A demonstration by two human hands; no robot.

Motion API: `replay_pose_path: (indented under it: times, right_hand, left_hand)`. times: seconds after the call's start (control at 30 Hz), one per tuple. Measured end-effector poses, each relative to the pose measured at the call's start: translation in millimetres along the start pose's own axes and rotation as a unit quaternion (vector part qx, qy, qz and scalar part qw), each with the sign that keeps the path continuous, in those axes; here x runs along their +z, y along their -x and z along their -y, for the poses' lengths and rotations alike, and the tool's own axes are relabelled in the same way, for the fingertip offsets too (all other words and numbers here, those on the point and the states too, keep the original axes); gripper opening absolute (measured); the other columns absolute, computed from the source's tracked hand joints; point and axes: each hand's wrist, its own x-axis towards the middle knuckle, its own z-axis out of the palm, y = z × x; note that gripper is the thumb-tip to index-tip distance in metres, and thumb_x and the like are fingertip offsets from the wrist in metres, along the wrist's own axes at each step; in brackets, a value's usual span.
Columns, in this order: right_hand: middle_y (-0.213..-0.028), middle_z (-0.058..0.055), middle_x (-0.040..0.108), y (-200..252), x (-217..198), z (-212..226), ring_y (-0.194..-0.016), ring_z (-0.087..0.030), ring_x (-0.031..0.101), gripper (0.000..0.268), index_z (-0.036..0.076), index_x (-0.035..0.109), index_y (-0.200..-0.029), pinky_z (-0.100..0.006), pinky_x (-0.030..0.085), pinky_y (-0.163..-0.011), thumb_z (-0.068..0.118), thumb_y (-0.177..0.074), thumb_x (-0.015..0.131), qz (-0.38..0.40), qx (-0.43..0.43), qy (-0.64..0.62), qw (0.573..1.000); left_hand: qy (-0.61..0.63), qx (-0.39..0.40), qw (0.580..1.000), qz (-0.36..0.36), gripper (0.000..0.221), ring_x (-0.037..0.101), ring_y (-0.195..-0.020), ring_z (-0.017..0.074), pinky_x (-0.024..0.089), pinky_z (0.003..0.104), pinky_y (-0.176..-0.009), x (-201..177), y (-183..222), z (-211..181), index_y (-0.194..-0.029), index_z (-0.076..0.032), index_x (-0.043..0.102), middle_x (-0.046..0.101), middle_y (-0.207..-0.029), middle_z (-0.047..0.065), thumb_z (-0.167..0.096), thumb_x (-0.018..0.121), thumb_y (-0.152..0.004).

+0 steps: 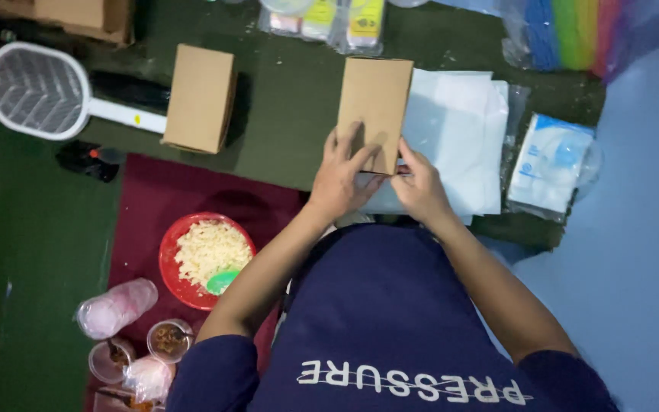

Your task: Packaging food items by scooping toppings into bags, wrapping rice balls, and assembling them into boxes

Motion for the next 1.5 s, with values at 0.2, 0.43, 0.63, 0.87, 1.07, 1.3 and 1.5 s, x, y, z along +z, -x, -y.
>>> replay_pose_path:
  times: [0.2,0.43,0.63,0.87,1.07,1.3,1.5]
  right_hand:
    - [-0.132,-0.033,0.06,-25,67,47,-0.1,-0.038,0.074,0.072,-0.003,0.044,-0.152,-0.04,0.066,-0.078,0.003,-0.083,0.063,0.079,-0.043,0.018,0.996]
    - [-0.148,-0.024,0.052,-57,139,20,-0.122,-0.034,0.065,0.087,0.019,0.031,-0.164,-0.045,0.05,-0.107,0.024,-0.082,0.062,0.194,0.062,0.047,0.978]
    - [-0.126,-0.012,0.063,-61,177,34,-0.114,-0.026,0.069,0.088,0.026,0.028,-0.164,-0.039,0.052,-0.099,0.026,-0.083,0.061,0.217,0.091,0.015,0.972]
    - [-0.159,-0.023,0.046,-68,176,29,-0.132,-0.03,0.062,0.088,0.024,0.028,-0.165,-0.044,0.044,-0.114,0.02,-0.083,0.059,0.226,0.082,0.011,0.971]
    - [-0.148,-0.035,0.046,-47,130,44,-0.126,-0.047,0.06,0.084,0.0,0.023,-0.162,-0.044,0.058,-0.103,-0.004,-0.083,0.052,0.168,-0.068,0.025,0.983]
    - [-0.151,-0.029,0.048,-9,36,41,-0.137,-0.044,0.052,0.074,0.0,0.032,-0.161,-0.05,0.05,-0.112,0.008,-0.093,0.061,0.036,-0.151,0.238,0.959]
    - [-0.145,-0.028,0.053,30,-51,-12,-0.133,-0.046,0.053,0.065,-0.003,0.046,-0.155,-0.054,0.048,-0.109,0.007,-0.094,0.067,-0.166,-0.144,0.273,0.937]
  left_hand:
    - [-0.05,-0.045,0.997,-0.035,0.058,0.051,-0.129,0.0544,0.038,0.063,-0.113,-36,38,58,-0.121,-0.022,0.07,0.051,-0.145,0.022,-0.036,0.094,-0.07]
    - [-0.161,-0.059,0.985,-0.024,0.059,0.051,-0.131,0.0517,0.039,0.065,-0.113,-74,69,87,-0.128,-0.021,0.068,0.057,-0.14,0.019,-0.021,0.088,-0.072]
    - [-0.192,-0.04,0.981,0.001,0.048,0.053,-0.134,0.0414,0.044,0.059,-0.11,-94,80,110,-0.133,-0.021,0.066,0.061,-0.138,0.016,-0.012,0.074,-0.087]
    - [-0.192,-0.04,0.981,-0.008,0.029,0.053,-0.137,0.0357,0.045,0.052,-0.112,-96,83,119,-0.127,-0.02,0.068,0.06,-0.14,0.012,-0.014,0.061,-0.1]
    - [-0.168,-0.063,0.983,0.035,0.068,0.046,-0.141,0.0444,0.038,0.061,-0.115,-92,74,88,-0.139,-0.014,0.058,0.052,-0.147,0.02,-0.003,0.08,-0.075]
    - [-0.109,0.015,0.994,0.001,0.054,0.05,-0.141,0.0403,0.037,0.056,-0.116,-49,35,36,-0.137,-0.014,0.063,0.057,-0.144,0.019,-0.013,0.075,-0.084]
    - [-0.056,0.105,0.992,0.043,0.054,0.055,-0.135,0.0428,0.043,0.058,-0.111,-15,12,10,-0.133,-0.014,0.069,0.062,-0.14,0.021,-0.024,0.083,-0.082]
